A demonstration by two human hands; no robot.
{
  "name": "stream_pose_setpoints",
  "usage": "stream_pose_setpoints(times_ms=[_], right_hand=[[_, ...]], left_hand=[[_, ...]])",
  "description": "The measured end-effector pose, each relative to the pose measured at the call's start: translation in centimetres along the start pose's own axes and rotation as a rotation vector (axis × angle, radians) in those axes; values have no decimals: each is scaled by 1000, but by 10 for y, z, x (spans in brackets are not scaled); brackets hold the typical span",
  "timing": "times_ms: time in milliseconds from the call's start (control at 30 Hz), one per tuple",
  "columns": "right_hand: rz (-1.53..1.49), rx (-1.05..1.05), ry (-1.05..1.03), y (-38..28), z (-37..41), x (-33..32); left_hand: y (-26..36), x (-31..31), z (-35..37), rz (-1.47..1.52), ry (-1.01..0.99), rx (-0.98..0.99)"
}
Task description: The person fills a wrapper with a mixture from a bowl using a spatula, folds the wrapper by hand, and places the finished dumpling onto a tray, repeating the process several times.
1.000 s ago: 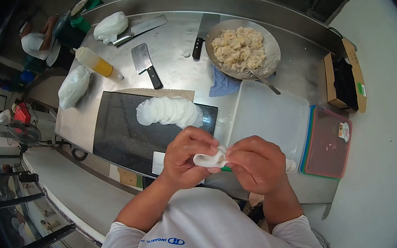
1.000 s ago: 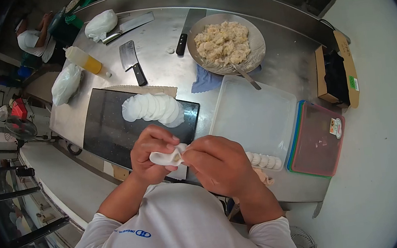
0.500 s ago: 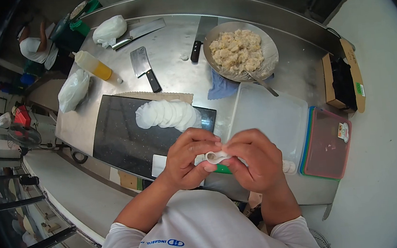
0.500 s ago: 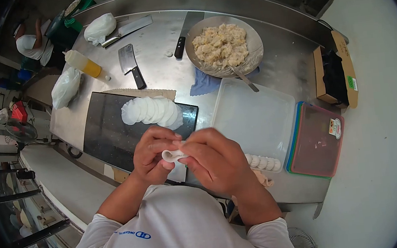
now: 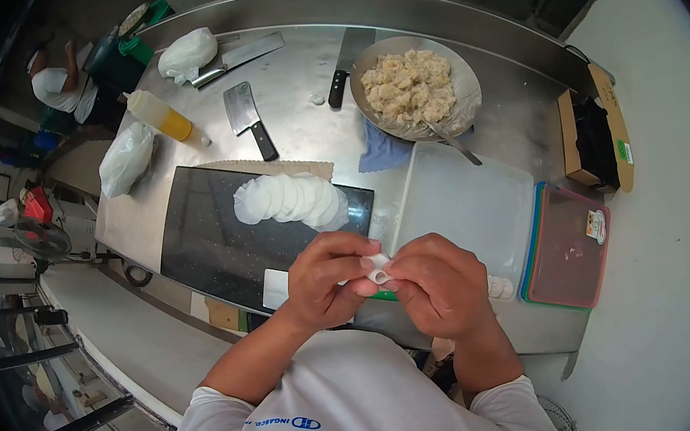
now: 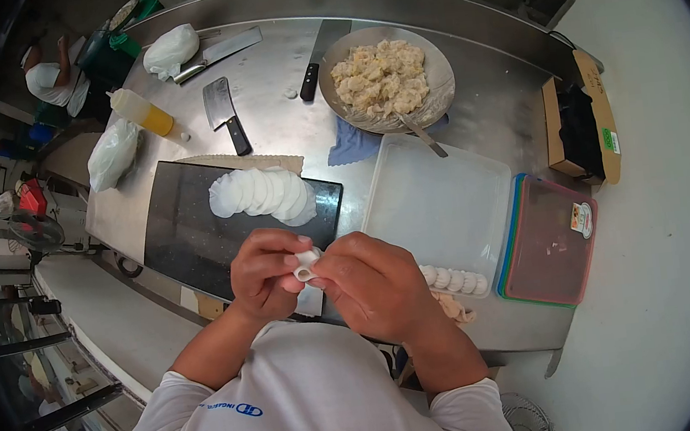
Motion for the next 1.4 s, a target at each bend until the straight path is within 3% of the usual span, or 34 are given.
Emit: stream_pose_setpoints(times_ms=[233, 300, 333, 400, 467, 600, 667, 933, 1033, 1100, 1133, 1167, 1233, 1267, 1333, 1400], right_hand=[[68, 3, 112, 6, 3, -8], [108, 57, 114, 16, 9, -10], [139, 85, 100, 22, 11, -10], [167, 114, 79, 30, 14, -8], [-127, 174, 120, 39, 17, -8], [-91, 206, 106, 43, 28, -4], [-61, 338, 82, 57, 42, -5], [42, 395, 31, 67, 67, -7], [65, 438, 4, 71, 81, -14], [73, 499, -10, 77, 92, -27], [45, 595, -30, 85, 102, -35], [18, 682, -52, 93, 112, -45], [69, 750, -35, 111, 141, -74], [177, 835, 6, 127, 162, -93], [295, 979, 49, 139, 180, -109], [201, 1040, 61, 142, 182, -99]], left_hand=[[5, 11, -6, -52, -190, 79], [-19, 23, 7, 336, -178, -361], [-25, 23, 12, 338, -178, -363], [-55, 44, 44, 719, -338, -839], [-55, 47, 49, 839, -312, -920], [-45, 59, 46, 1210, -325, -1077], [-48, 62, 48, 1137, -345, -1078], [-63, 72, 62, 715, -606, -917], [-64, 82, 67, 583, -693, -827], [-58, 93, 62, 402, -824, -663], [-62, 102, 70, 431, -899, -752], [-64, 110, 78, 448, -906, -756], [-74, 116, 80, -51, -861, -458], [-73, 117, 77, -135, -842, -372], [-83, 122, 87, -220, -799, -344], [-91, 125, 97, -308, -760, -319]])
Point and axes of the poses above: each hand's wrist, its own z-axis away from the middle knuckle, its own x-axis out of the palm, y = z × x, the point moved 8 cm from there along -z, towards the middle knuckle, and after that the axes turned 14 degrees about -z, right-handed, at the moved point
